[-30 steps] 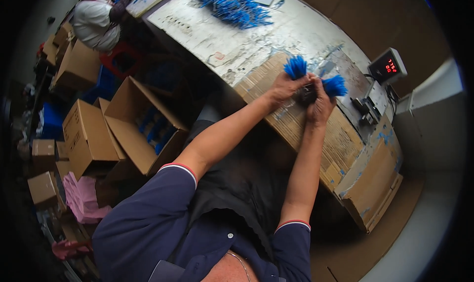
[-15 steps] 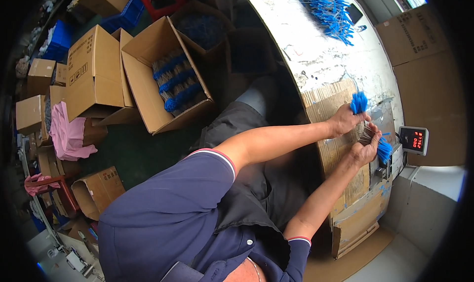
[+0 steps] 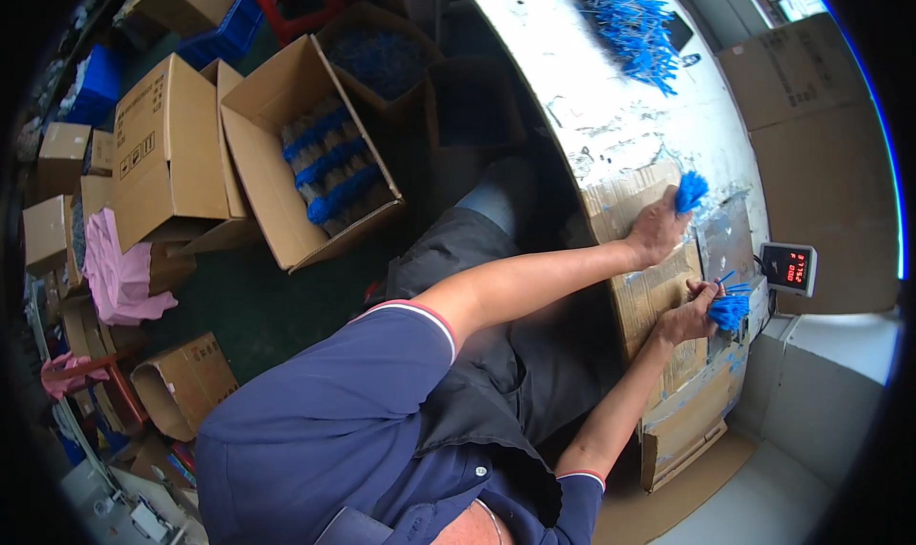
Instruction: Manually gathering blue plastic bristles into bunches and using a desktop machine to clamp or secure them together.
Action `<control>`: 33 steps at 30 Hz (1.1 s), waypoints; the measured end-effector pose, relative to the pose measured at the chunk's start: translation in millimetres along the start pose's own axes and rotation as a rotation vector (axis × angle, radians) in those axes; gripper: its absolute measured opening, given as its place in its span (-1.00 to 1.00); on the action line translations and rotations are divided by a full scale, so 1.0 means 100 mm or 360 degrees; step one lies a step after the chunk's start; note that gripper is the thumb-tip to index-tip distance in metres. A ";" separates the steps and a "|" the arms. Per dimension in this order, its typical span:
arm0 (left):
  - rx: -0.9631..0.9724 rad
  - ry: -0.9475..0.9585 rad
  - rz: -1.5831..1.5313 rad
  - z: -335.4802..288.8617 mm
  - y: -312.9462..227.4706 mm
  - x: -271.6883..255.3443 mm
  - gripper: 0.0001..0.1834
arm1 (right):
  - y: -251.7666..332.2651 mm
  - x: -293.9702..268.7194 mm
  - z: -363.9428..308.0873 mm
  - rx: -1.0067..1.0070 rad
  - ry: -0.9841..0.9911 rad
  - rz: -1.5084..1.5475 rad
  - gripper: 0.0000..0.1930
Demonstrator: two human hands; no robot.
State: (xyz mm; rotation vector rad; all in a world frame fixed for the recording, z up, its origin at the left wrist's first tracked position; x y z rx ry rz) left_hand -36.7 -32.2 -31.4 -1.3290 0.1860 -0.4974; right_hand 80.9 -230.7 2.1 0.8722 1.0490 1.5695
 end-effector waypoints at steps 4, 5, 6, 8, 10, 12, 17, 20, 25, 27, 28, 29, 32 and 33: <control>-0.0125 0.0076 0.0062 -0.05 -0.02 0.09 -0.63 | 0.08 -0.29 0.11 -0.0073 -0.0340 0.0127 -0.87; -0.0128 0.0102 0.0088 -0.03 0.00 0.05 -0.62 | -0.02 -0.26 0.06 0.0055 -0.0374 0.0074 -0.89; -0.0153 0.0170 0.0143 -0.02 0.01 0.04 -0.62 | -0.23 -0.21 0.02 0.0231 -0.0311 0.0189 -0.90; -0.0081 0.0322 0.0442 0.16 -0.04 0.03 -0.63 | -0.33 -0.14 -0.05 0.0382 -0.0248 0.0330 -0.90; 0.0022 0.0497 0.0850 0.43 -0.14 0.16 -0.65 | -0.32 -0.26 0.02 0.0332 -0.0298 0.0373 -0.90; 0.0055 0.0629 0.1145 0.74 -0.18 0.32 -0.68 | -0.35 -0.41 0.07 0.0297 -0.0384 0.0440 -0.89; 0.0304 0.0807 0.1757 1.54 -0.06 0.56 -0.73 | -0.31 -0.37 0.03 0.0326 -0.0450 0.0426 -0.87; 0.0260 0.0816 0.1814 1.83 0.13 0.72 -0.72 | -0.30 -0.30 0.01 0.0382 -0.0374 0.0322 -0.87; 0.0485 0.0641 0.2231 1.98 0.38 0.90 -0.73 | -0.34 -0.26 0.02 0.0388 -0.0353 0.0350 -0.87; 0.0527 0.0656 0.2270 1.96 0.46 0.99 -0.69 | -0.32 -0.26 0.02 0.0414 -0.0358 0.0341 -0.87; 0.0567 0.0573 0.2218 1.96 0.43 0.99 -0.69 | -0.32 -0.24 0.02 0.0424 -0.0352 0.0345 -0.87; 0.0606 0.0488 0.2167 1.97 0.39 0.96 -0.69 | -0.31 -0.19 0.03 0.0421 -0.0318 0.0361 -0.87; 0.0364 0.0795 0.2206 1.90 0.41 1.21 -0.57 | -0.38 -0.36 0.07 0.0414 -0.0337 0.0326 -0.87; 0.0250 0.0907 0.2270 1.95 0.44 1.17 -0.50 | -0.38 -0.32 0.07 0.0415 -0.0326 0.0346 -0.87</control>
Point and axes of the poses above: each hand's wrist, its own z-axis towards the middle knuckle, its own x-axis out of the palm, y = z × x, the point moved 9 cm from there along z, towards the middle knuckle, and after that the axes turned 3 degrees about x, right-handed, at the moved point
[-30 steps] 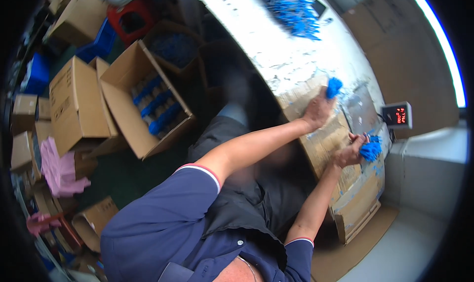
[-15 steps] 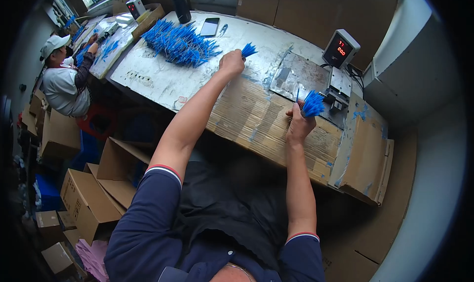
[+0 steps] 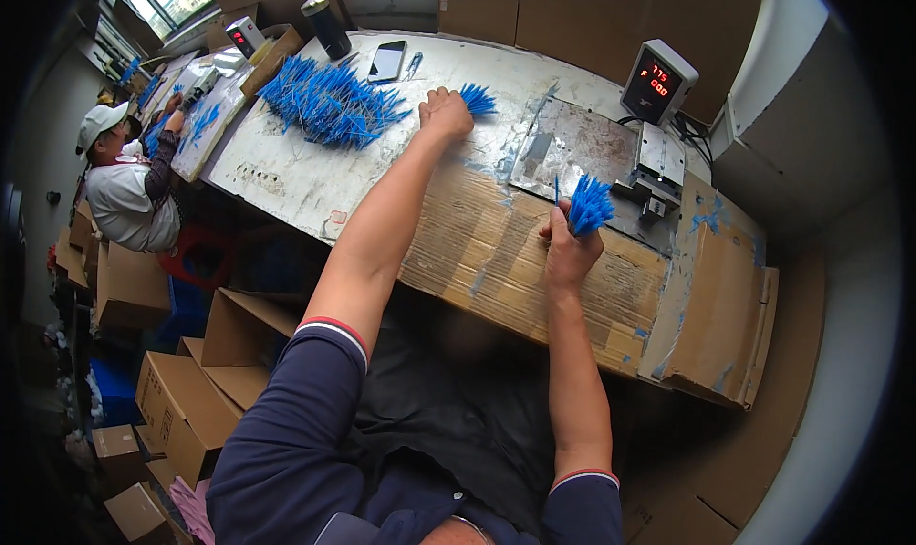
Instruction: Manually gathering blue plastic bristles into bunches and using a desktop machine to clamp or secure them together.
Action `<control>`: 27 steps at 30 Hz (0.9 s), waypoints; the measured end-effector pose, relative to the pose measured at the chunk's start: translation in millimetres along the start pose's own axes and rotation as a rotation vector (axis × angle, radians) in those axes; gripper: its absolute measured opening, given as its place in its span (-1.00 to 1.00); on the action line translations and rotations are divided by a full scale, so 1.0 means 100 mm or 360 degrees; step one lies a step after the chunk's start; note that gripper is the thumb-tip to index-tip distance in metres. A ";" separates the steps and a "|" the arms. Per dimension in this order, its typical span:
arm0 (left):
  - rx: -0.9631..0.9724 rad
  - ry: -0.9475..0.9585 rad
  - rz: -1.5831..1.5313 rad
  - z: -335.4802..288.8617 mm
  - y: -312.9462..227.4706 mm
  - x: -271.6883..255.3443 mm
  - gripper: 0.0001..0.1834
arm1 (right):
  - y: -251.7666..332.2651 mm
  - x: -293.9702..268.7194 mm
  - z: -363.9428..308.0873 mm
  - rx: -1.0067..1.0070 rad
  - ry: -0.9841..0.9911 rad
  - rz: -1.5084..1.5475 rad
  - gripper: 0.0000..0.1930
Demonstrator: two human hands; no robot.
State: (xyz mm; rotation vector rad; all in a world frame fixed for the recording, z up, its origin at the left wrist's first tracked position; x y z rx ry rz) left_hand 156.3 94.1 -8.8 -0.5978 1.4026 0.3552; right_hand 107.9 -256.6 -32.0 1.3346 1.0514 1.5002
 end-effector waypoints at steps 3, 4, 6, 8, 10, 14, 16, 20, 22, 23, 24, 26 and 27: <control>0.0055 0.0118 -0.0030 -0.04 0.11 -0.15 -0.35 | -0.01 0.05 -0.01 0.0001 0.0027 0.0050 -0.87; 0.0117 0.0151 -0.0063 -0.09 0.10 -0.21 -0.32 | -0.04 0.05 0.00 -0.0006 0.0033 0.0050 -0.87; 0.0162 0.0072 -0.0082 -0.31 0.26 -0.34 -0.32 | -0.08 0.12 0.01 -0.0020 0.0060 0.0039 -0.87; 0.0471 -0.0616 -0.0373 -0.77 0.44 -0.82 -0.42 | -0.07 0.25 -0.07 0.0012 0.0047 0.0148 -0.87; 0.0645 -0.0968 -0.0668 -1.47 0.49 -1.00 -0.52 | -0.11 0.16 0.00 -0.0034 0.0039 0.0024 -0.86; 0.0763 -0.1100 -0.0887 -3.18 0.72 -1.10 -0.66 | -0.03 -0.03 0.06 -0.0018 0.0010 -0.0008 -0.91; 0.0628 -0.1142 -0.0853 -4.06 1.12 -1.00 -0.70 | 0.04 0.05 -0.02 -0.0044 0.0021 0.0033 -0.91; -0.0186 -0.0563 -0.0775 -5.40 2.11 0.12 -0.86 | -0.12 -0.06 0.07 0.0007 0.0063 0.0058 -0.91; -0.0927 -0.0236 -0.1072 -6.05 2.69 1.07 -0.78 | -0.10 -0.20 0.19 -0.0093 0.0033 -0.0094 -0.88; -0.1247 -0.0249 -0.1218 -6.63 3.10 1.61 -0.76 | -0.17 0.02 0.10 -0.0055 0.0117 -0.0080 -0.88; -0.1545 0.0353 -0.1487 -6.70 2.99 2.07 -0.71 | -0.13 -0.21 0.25 -0.0105 0.0070 -0.0139 -0.88; -0.1228 0.0319 -0.1042 -7.02 3.00 2.50 -0.63 | -0.22 -0.03 0.23 -0.0091 0.0129 -0.0105 -0.87; -0.1229 0.0447 -0.1218 -7.19 3.04 2.81 -0.68 | -0.34 0.12 0.20 -0.0033 0.0213 -0.0015 -0.86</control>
Point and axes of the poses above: each hand's wrist, its own z-axis towards the middle knuckle, its own x-axis out of the palm, y = z × x, the point moved 9 cm from there along z, towards the middle knuckle, and after that the axes turned 3 degrees about x, right-handed, at the moved point
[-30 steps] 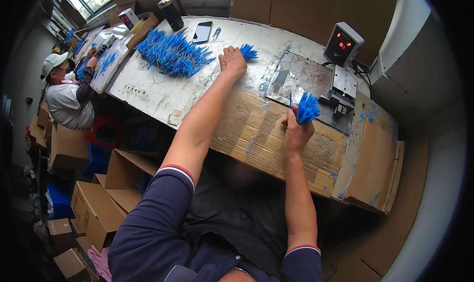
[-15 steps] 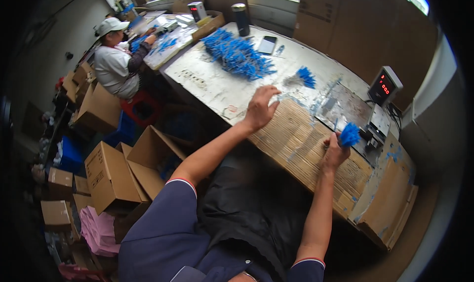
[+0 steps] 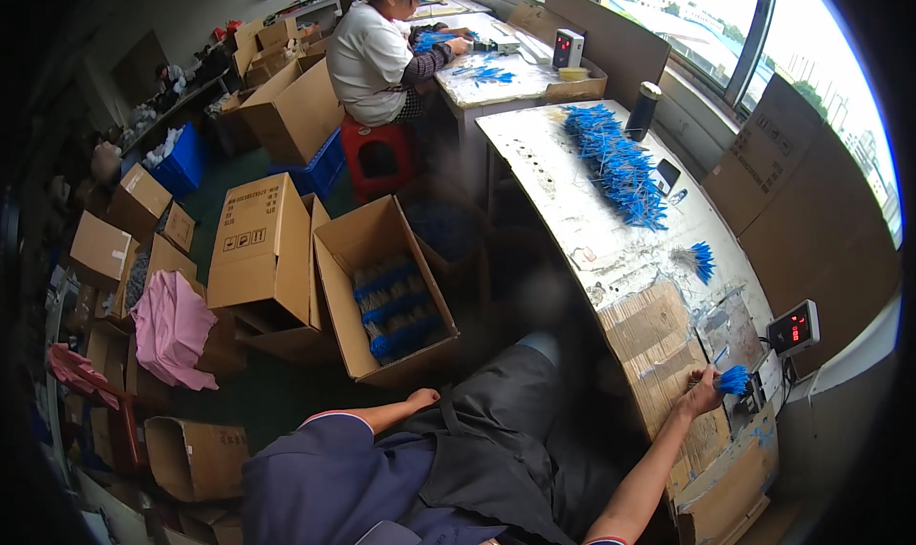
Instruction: Manually gathering blue plastic bristles into bunches and using a desktop machine to clamp or secure them together.
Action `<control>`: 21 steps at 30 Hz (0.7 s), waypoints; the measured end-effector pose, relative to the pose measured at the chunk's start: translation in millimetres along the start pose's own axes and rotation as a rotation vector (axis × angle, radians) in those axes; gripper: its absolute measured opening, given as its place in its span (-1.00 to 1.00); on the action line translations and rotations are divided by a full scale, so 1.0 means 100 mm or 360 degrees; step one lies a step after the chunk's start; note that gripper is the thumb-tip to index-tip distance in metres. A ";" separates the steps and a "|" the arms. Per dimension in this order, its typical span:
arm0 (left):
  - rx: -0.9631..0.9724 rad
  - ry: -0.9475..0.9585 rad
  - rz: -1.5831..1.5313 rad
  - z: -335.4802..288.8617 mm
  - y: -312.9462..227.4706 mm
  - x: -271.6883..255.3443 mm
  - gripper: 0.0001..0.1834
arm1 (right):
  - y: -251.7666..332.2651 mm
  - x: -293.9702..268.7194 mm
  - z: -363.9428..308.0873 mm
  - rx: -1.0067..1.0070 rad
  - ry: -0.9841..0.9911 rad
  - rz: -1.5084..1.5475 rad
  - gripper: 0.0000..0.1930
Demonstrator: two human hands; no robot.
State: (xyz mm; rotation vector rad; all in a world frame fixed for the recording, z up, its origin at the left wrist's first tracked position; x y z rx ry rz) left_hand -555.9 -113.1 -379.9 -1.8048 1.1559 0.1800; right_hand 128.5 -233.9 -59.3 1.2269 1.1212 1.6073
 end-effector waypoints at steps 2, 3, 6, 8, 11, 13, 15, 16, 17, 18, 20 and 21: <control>-0.0083 0.0263 -0.0186 -0.39 0.12 0.33 -0.72 | -0.07 0.05 -0.06 -0.0014 0.0044 -0.0078 -0.86; -0.0118 0.0246 -0.0253 -0.56 0.18 0.42 -0.71 | -0.06 0.10 -0.06 -0.0040 0.0049 -0.0085 -0.86; -0.0183 0.0077 -0.0460 -0.76 0.18 0.38 -0.71 | -0.03 -0.21 0.27 -0.0215 0.0141 -0.0348 -0.88; -0.0305 -0.0137 -0.0576 -1.05 0.46 0.13 -0.70 | -0.12 -0.40 0.41 -0.0099 0.0074 -0.0309 -0.84; -0.0478 -0.0409 -0.0714 -1.55 0.71 0.02 -0.69 | -0.06 -0.39 0.45 -0.0222 0.0023 -0.0413 -0.86; -0.0544 -0.0543 -0.0777 -1.69 0.83 0.12 -0.69 | -0.20 -0.36 0.57 -0.0128 0.0120 -0.0532 -0.87; -0.0594 -0.0663 -0.0804 -1.78 0.89 0.16 -0.68 | -0.34 -0.09 0.64 -0.0070 0.0215 -0.0480 -0.87; -0.0616 -0.0720 -0.0804 -1.82 0.90 0.16 -0.68 | -0.39 0.04 0.61 -0.0029 0.0270 -0.0433 -0.88; -0.0636 -0.0775 -0.0799 -1.85 0.91 0.14 -0.68 | -0.44 0.13 0.57 0.0014 0.0318 -0.0386 -0.88; -0.0654 -0.0827 -0.0789 -1.88 0.92 0.12 -0.68 | -0.47 0.28 0.47 0.0058 0.0361 -0.0338 -0.88; -0.0682 -0.0918 -0.0755 -1.93 0.90 0.06 -0.67 | -0.47 0.45 0.26 0.0149 0.0425 -0.0246 -0.89; -0.0688 -0.0946 -0.0733 -1.92 0.86 0.03 -0.67 | -0.45 0.56 0.15 0.0188 0.0441 -0.0207 -0.89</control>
Point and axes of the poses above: each hand's wrist, its own z-axis towards the middle knuckle, its own x-axis out of the palm, y = z × x, the point moved 9 cm from there along z, towards the middle knuckle, and after that the axes turned 3 degrees about x, right-handed, at the moved point
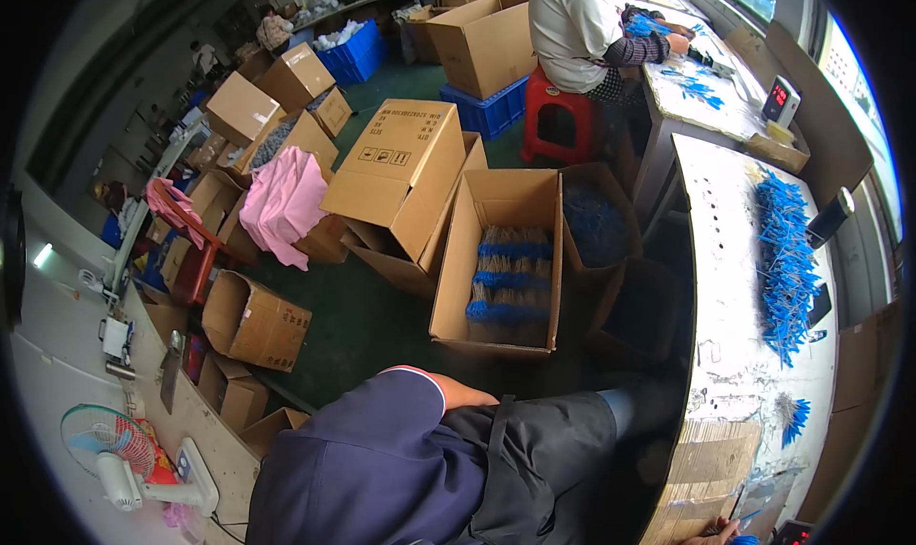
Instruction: Manually gathering blue plastic bristles into bunches and using a desktop machine to clamp or secure them together.
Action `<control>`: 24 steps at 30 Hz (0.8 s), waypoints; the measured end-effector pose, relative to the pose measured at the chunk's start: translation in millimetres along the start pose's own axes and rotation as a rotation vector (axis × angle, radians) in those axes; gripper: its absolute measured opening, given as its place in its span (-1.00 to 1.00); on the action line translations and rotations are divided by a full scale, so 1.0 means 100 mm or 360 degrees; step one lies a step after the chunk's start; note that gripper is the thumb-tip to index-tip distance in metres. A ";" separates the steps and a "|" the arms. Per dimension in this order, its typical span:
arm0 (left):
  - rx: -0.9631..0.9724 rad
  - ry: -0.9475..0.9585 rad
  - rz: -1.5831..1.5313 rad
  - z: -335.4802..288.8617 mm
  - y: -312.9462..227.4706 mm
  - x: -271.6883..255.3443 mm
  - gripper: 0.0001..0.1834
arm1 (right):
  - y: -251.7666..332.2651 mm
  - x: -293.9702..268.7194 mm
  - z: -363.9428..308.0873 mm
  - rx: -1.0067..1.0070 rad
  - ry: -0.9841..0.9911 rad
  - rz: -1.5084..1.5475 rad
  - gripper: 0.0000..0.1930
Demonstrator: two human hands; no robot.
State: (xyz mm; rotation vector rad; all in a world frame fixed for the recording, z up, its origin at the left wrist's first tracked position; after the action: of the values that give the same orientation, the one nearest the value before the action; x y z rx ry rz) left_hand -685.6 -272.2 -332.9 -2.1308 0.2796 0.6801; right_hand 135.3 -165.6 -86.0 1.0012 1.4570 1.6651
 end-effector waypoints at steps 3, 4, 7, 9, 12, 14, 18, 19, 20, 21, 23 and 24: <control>0.0044 -0.0023 0.0083 0.06 -0.23 0.14 -0.66 | 0.20 0.03 -0.21 0.0086 -0.0020 0.0097 -0.89; 0.0074 0.0039 0.0115 0.08 -0.42 0.33 -0.66 | 0.37 -0.09 -0.24 0.0083 -0.0080 0.0093 -0.89; 0.0133 0.0263 0.0302 0.04 -0.85 0.74 -0.65 | 0.61 -0.32 -0.40 0.0174 -0.0179 0.0080 -0.88; 0.0190 0.0450 0.0407 0.11 -1.06 1.19 -0.64 | 0.62 -0.24 -0.39 0.0204 -0.0088 0.0187 -0.88; 0.0245 0.0572 0.0450 0.20 -1.42 1.61 -0.63 | 0.71 -0.12 -0.40 0.0215 -0.0058 0.0190 -0.89; 0.0259 0.0583 0.0396 0.11 -1.42 1.78 -0.63 | 0.73 -0.13 -0.41 0.0237 -0.0092 0.0171 -0.84; 0.0303 0.0571 0.0189 -0.07 -1.44 1.94 -0.61 | 0.76 -0.22 -0.48 0.0151 -0.0137 0.0208 -0.82; 0.0345 0.0565 0.0137 0.02 -1.46 1.94 -0.61 | 0.73 -0.21 -0.49 0.0151 -0.0134 0.0247 -0.82; 0.0393 0.0573 0.0091 0.13 -1.50 1.95 -0.61 | 0.72 -0.22 -0.50 0.0147 -0.0146 0.0284 -0.82; 0.0441 0.0607 0.0055 0.24 -1.58 1.98 -0.60 | 0.71 -0.27 -0.48 0.0145 -0.0159 0.0336 -0.83; 0.0529 0.0743 0.0051 0.45 -1.54 1.91 -0.60 | 0.74 -0.35 -0.47 0.0186 -0.0229 0.0386 -0.84; 0.0570 0.0846 0.0077 0.57 -1.55 1.86 -0.59 | 0.71 -0.35 -0.43 0.0224 -0.0286 0.0387 -0.85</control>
State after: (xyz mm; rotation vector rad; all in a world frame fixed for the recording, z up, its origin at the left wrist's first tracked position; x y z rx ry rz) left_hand -487.0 -125.2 -360.2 -1.9239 0.6867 0.0625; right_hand 111.8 -224.9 -22.2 1.4170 1.3911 1.6060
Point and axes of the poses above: each hand's wrist, its own z-axis towards the middle knuckle, its own x-axis out of the palm, y = z × x, the point moved 9 cm from there along z, towards the middle knuckle, and after that the axes turned 3 degrees about x, right-handed, at the moved point
